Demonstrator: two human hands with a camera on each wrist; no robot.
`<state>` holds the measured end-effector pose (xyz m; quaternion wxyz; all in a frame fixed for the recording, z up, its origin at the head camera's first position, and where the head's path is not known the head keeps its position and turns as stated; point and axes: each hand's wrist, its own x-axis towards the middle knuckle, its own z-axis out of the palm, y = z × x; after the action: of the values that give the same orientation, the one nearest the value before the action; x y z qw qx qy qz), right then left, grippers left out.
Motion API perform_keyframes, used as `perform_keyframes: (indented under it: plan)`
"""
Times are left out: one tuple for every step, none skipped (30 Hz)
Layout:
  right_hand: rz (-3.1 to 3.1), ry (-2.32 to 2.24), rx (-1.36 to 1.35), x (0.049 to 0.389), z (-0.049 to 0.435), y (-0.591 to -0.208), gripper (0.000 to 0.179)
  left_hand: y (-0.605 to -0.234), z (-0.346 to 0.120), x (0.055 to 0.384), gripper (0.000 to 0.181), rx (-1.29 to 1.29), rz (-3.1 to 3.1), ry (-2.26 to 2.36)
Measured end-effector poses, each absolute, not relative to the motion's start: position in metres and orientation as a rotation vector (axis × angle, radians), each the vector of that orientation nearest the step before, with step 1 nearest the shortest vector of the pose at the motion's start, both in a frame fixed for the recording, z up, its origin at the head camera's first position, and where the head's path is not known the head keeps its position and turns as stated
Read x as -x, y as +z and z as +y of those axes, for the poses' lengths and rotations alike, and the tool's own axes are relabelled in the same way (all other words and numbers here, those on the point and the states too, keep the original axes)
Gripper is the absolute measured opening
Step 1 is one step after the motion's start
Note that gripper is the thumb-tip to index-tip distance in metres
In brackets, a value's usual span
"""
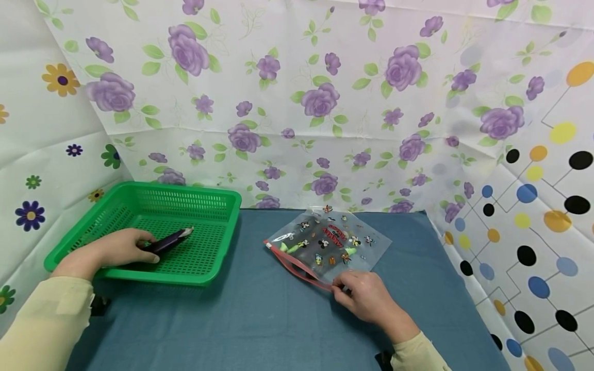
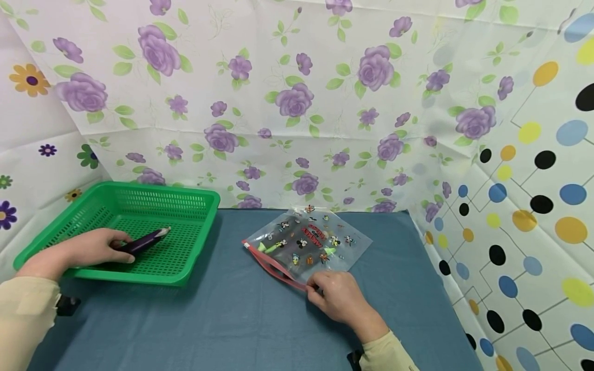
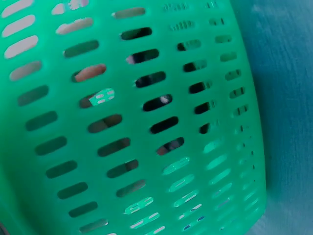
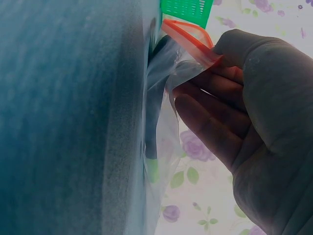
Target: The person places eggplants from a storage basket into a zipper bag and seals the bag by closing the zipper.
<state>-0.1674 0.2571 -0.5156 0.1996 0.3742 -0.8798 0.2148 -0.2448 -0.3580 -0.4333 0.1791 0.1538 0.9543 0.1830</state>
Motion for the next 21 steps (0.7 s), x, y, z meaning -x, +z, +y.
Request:
perform_keyframes:
  plan:
    - [-2.458,0.599,-1.046,0.167,0.257,-0.516,0.018,-0.433,-0.357,0.245,0.071,-0.436,2.713,0.52]
    - [-2.457,0.599,-1.046,0.167,0.257,-0.516,0.018,-0.434,-0.356,0.244,0.071,-0.436,2.724,0.527]
    - [-2.457,0.598,-1.047,0.167,0.257,-0.516,0.018,-0.434,-0.355,0.244,0.071,-0.44,2.734,0.533]
    - [-2.456,0.598,-1.047,0.167,0.257,-0.516,0.018,-0.434,-0.353,0.244,0.071,-0.444,2.745,0.536]
    - [-2.456,0.598,-1.047,0.167,0.257,-0.516,0.019,-0.434,-0.352,0.243,0.071,-0.444,2.755,0.542]
    - [-2.457,0.599,-1.047,0.167,0.257,-0.516,0.019,-0.433,-0.35,0.243,0.071,-0.445,2.761,0.549]
    - [-2.457,0.598,-1.048,0.167,0.257,-0.516,0.018,-0.433,-0.348,0.242,0.07,-0.443,2.769,0.559]
    - [-2.457,0.598,-1.049,0.167,0.257,-0.516,0.019,-0.433,-0.346,0.242,0.069,-0.441,2.774,0.571]
    - [-2.457,0.598,-1.05,0.167,0.258,-0.516,0.019,-0.432,-0.345,0.241,0.068,-0.442,2.783,0.58]
    - [-2.458,0.599,-1.051,0.167,0.258,-0.516,0.019,-0.432,-0.343,0.241,0.066,-0.442,2.79,0.593]
    - [-2.459,0.6,-1.051,0.167,0.258,-0.515,0.019,-0.432,-0.341,0.241,0.065,-0.442,2.798,0.608]
    - [-2.46,0.6,-1.051,0.167,0.258,-0.515,0.019,-0.432,-0.339,0.241,0.063,-0.44,2.807,0.622]
    - [-2.462,0.6,-1.051,0.167,0.258,-0.515,0.019,-0.432,-0.338,0.241,0.062,-0.443,2.82,0.632]
    - [-2.463,0.6,-1.05,0.167,0.257,-0.515,0.019,-0.432,-0.336,0.242,0.061,-0.453,2.837,0.641]
    - [-2.466,0.6,-1.049,0.167,0.258,-0.514,0.018,-0.432,-0.335,0.242,0.061,-0.466,2.861,0.64]
    - [-2.468,0.599,-1.048,0.167,0.258,-0.514,0.018,-0.432,-0.334,0.242,0.061,-0.479,2.884,0.638]
    - [-2.47,0.597,-1.047,0.167,0.258,-0.514,0.018,-0.431,-0.332,0.242,0.062,-0.493,2.913,0.632]
    - [-2.472,0.596,-1.047,0.167,0.258,-0.514,0.018,-0.431,-0.331,0.242,0.063,-0.506,2.943,0.621]
    - [-2.474,0.595,-1.047,0.167,0.258,-0.514,0.018,-0.431,-0.329,0.242,0.063,-0.52,2.972,0.611]
    - [-2.476,0.594,-1.046,0.167,0.258,-0.514,0.018,-0.431,-0.327,0.242,0.064,-0.532,2.999,0.602]
    - [-2.478,0.595,-1.046,0.167,0.258,-0.514,0.018,-0.43,-0.326,0.242,0.064,-0.537,3.019,0.595]
